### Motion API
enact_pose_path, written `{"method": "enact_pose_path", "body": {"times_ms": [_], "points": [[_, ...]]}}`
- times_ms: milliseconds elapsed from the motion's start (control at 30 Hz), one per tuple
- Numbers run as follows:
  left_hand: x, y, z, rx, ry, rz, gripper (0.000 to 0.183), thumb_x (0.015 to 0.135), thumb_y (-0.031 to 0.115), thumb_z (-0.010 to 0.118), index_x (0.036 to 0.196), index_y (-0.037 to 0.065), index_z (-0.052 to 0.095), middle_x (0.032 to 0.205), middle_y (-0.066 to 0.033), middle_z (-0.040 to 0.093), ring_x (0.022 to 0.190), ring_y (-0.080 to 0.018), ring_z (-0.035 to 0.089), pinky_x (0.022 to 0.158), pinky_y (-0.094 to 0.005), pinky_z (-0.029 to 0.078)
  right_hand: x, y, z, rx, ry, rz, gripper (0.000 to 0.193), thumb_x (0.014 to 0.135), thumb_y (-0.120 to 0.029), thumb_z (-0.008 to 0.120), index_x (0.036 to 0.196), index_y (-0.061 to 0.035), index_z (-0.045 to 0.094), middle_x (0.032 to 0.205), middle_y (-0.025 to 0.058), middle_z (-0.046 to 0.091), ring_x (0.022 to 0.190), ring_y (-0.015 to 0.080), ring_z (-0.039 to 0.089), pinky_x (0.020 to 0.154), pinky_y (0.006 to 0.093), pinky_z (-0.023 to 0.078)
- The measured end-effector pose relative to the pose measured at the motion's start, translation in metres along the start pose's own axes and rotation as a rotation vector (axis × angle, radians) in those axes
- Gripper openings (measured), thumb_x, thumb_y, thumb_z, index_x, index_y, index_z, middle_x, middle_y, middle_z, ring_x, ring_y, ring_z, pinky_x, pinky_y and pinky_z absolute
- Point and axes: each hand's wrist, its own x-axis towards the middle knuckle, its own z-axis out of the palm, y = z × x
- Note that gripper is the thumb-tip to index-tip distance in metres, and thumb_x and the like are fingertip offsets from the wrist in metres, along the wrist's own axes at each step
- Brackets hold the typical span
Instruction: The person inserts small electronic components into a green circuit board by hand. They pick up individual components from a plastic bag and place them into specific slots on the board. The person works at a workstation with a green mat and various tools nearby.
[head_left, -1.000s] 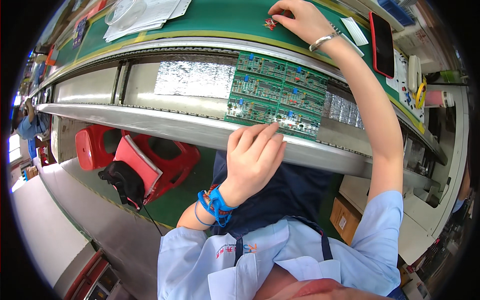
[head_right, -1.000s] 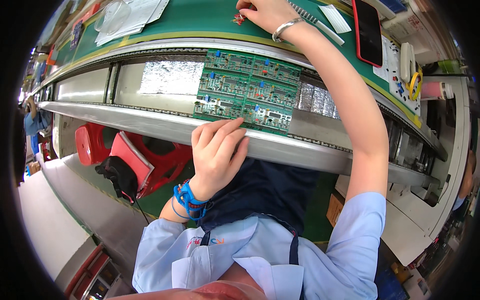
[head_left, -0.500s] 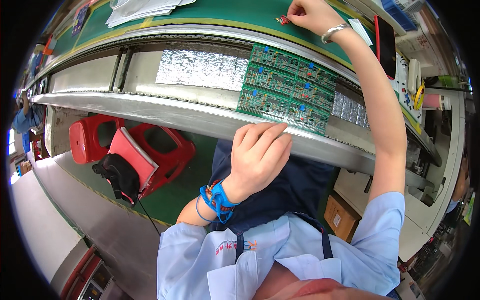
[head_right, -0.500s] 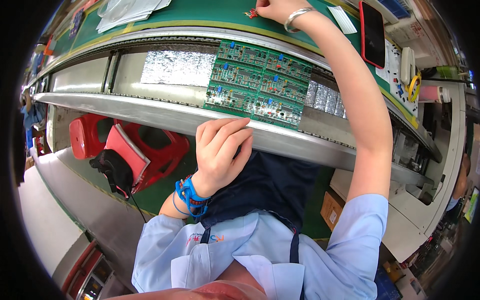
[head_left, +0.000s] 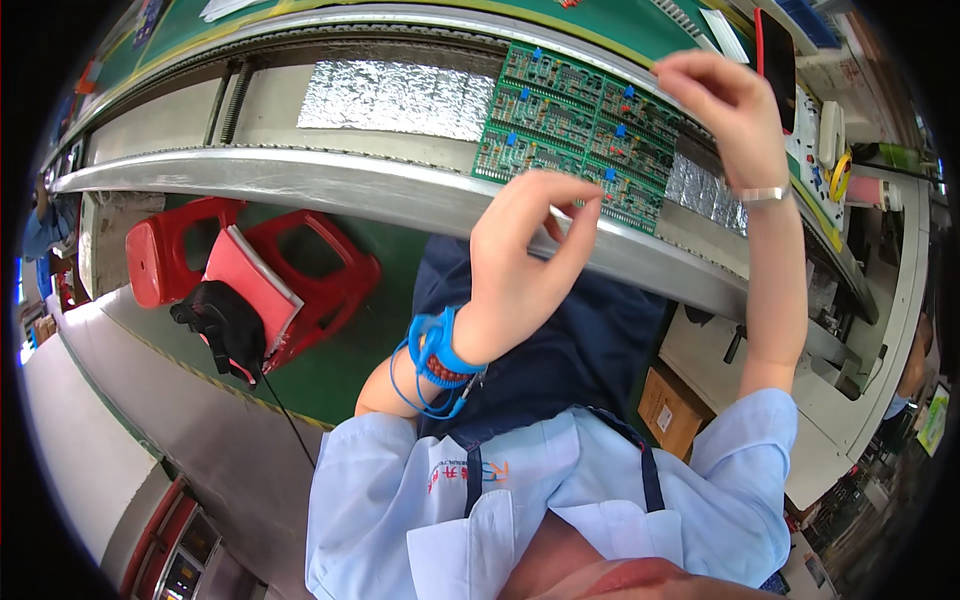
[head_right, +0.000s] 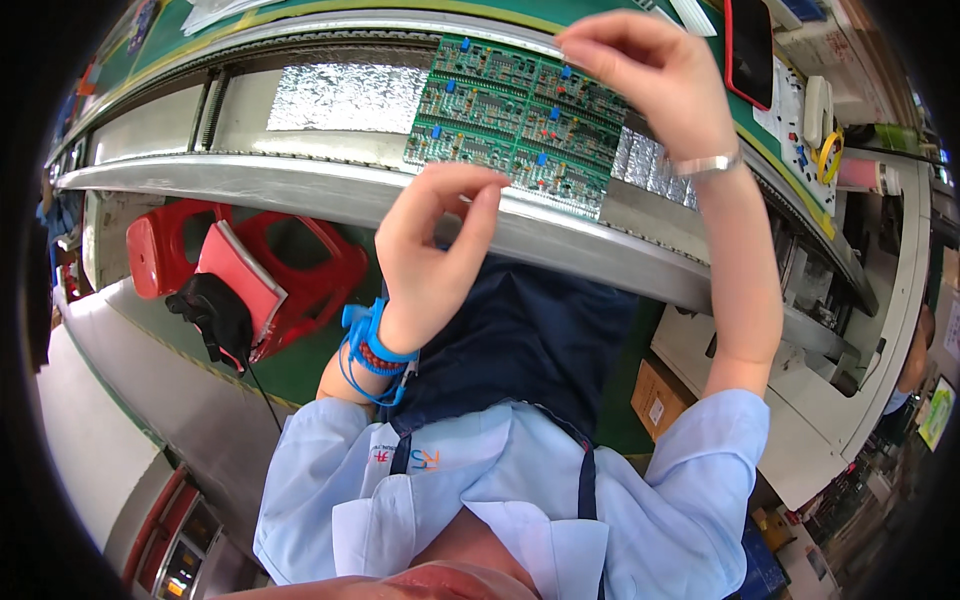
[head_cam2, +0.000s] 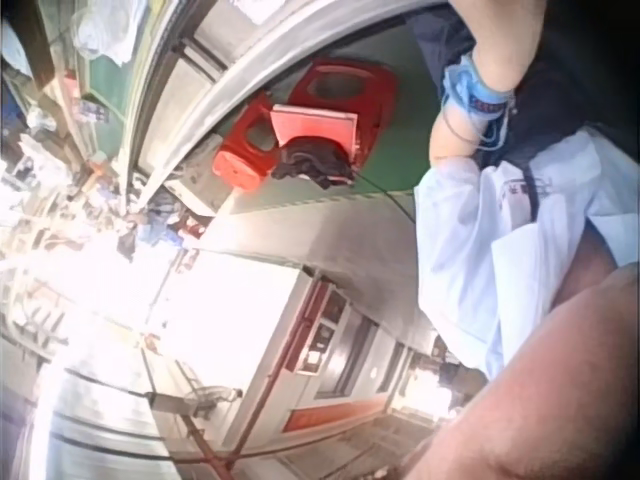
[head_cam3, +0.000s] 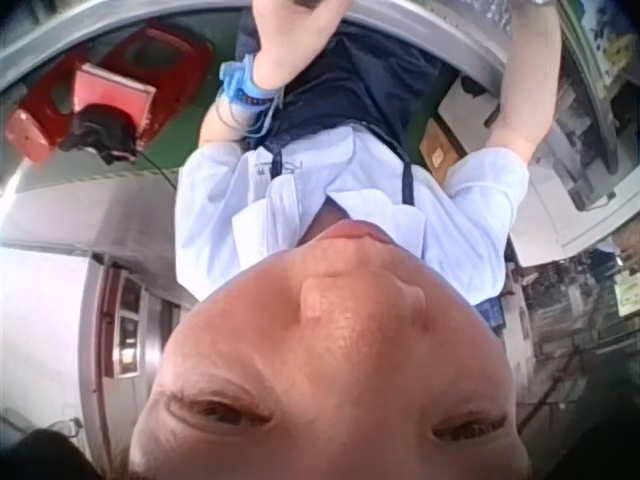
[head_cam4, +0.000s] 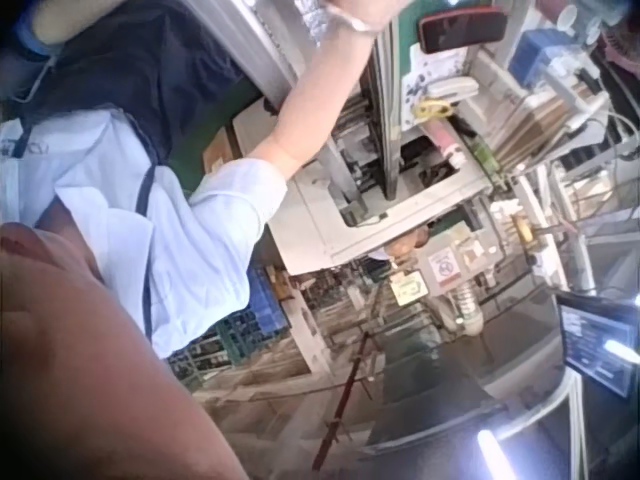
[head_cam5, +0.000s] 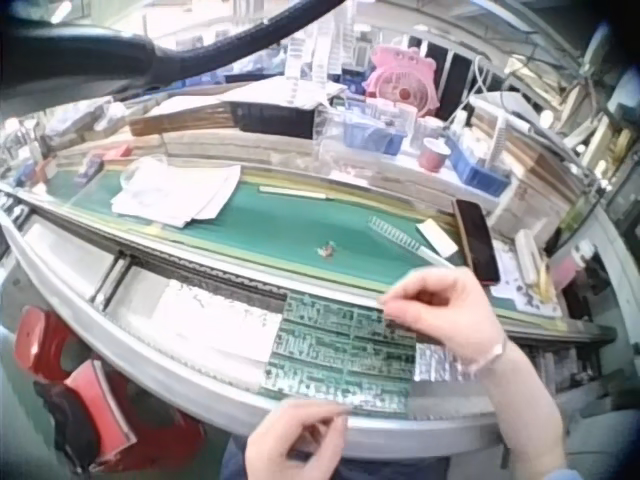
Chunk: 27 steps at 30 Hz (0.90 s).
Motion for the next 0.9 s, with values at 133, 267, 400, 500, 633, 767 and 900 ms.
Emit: {"method": "enact_pose_path", "body": {"times_ms": [133, 267, 400, 500, 633, 767, 900], "points": [[0.008, 0.003, 0.016, -0.172, 0.072, -0.102, 0.021, 0.074, -0.002, 0.069, 0.093, 0.004, 0.064, 0.084, -0.0040, 0.062, 0.066, -0.0111, 0.056, 0.053, -0.0214, 0.043, -0.047, -0.016, 0.022, 0.346, -0.098, 0.185, 0.011, 0.081, -0.004, 0.067, 0.092, -0.0008, 0.068, 0.092, 0.0044, 0.067, 0.086, 0.0106, 0.063, 0.080, 0.0228, 0.049], [0.004, 0.004, 0.020, 0.011, 0.048, 0.022, 0.018, 0.073, 0.002, 0.073, 0.089, 0.005, 0.066, 0.081, -0.0029, 0.062, 0.065, -0.0106, 0.056, 0.052, -0.0210, 0.043, -0.065, -0.015, 0.026, 0.350, -0.089, 0.130, 0.009, 0.083, 0.000, 0.064, 0.092, 0.0016, 0.067, 0.090, 0.0057, 0.065, 0.085, 0.0106, 0.060, 0.077, 0.0225, 0.048], [0.000, -0.004, 0.021, 0.139, 0.047, 0.192, 0.018, 0.073, -0.005, 0.071, 0.090, 0.002, 0.068, 0.081, -0.0059, 0.063, 0.063, -0.0092, 0.055, 0.050, -0.0206, 0.041, -0.073, -0.013, 0.027, 0.304, -0.090, 0.111, 0.011, 0.083, 0.001, 0.063, 0.093, 0.0020, 0.067, 0.090, 0.0058, 0.064, 0.085, 0.0107, 0.059, 0.076, 0.0222, 0.048], [-0.002, -0.007, 0.021, 0.190, 0.075, 0.249, 0.018, 0.072, -0.005, 0.072, 0.087, 0.003, 0.068, 0.078, -0.0056, 0.063, 0.062, -0.0112, 0.055, 0.048, -0.0214, 0.041, -0.075, -0.014, 0.029, 0.292, -0.075, 0.150, 0.012, 0.083, 0.000, 0.064, 0.095, 0.0016, 0.068, 0.090, 0.0060, 0.064, 0.085, 0.0105, 0.059, 0.075, 0.0222, 0.048], [-0.005, -0.008, 0.020, 0.274, 0.072, 0.269, 0.018, 0.070, -0.004, 0.073, 0.086, 0.003, 0.068, 0.076, -0.0055, 0.063, 0.061, -0.0135, 0.055, 0.047, -0.0224, 0.042, -0.080, -0.013, 0.030, 0.203, -0.052, 0.132, 0.014, 0.082, 0.000, 0.065, 0.095, 0.0009, 0.068, 0.089, 0.0061, 0.064, 0.082, 0.0102, 0.057, 0.072, 0.0224, 0.045], [-0.006, -0.011, 0.020, 0.323, 0.069, 0.300, 0.019, 0.069, -0.004, 0.074, 0.085, 0.003, 0.068, 0.075, -0.0059, 0.063, 0.062, -0.0157, 0.056, 0.047, -0.0243, 0.043, -0.083, -0.011, 0.032, 0.048, -0.062, 0.054, 0.015, 0.080, 0.001, 0.065, 0.094, 0.0003, 0.069, 0.087, 0.0056, 0.064, 0.077, 0.0099, 0.054, 0.068, 0.0221, 0.042], [-0.008, -0.011, 0.019, 0.326, 0.055, 0.283, 0.019, 0.068, -0.004, 0.074, 0.085, 0.003, 0.068, 0.075, -0.0060, 0.062, 0.062, -0.0171, 0.057, 0.047, -0.0256, 0.043, -0.083, -0.012, 0.035, 0.015, -0.055, 0.093, 0.015, 0.079, 0.002, 0.065, 0.093, -0.0002, 0.069, 0.085, 0.0054, 0.064, 0.075, 0.0101, 0.054, 0.066, 0.0222, 0.041]]}}
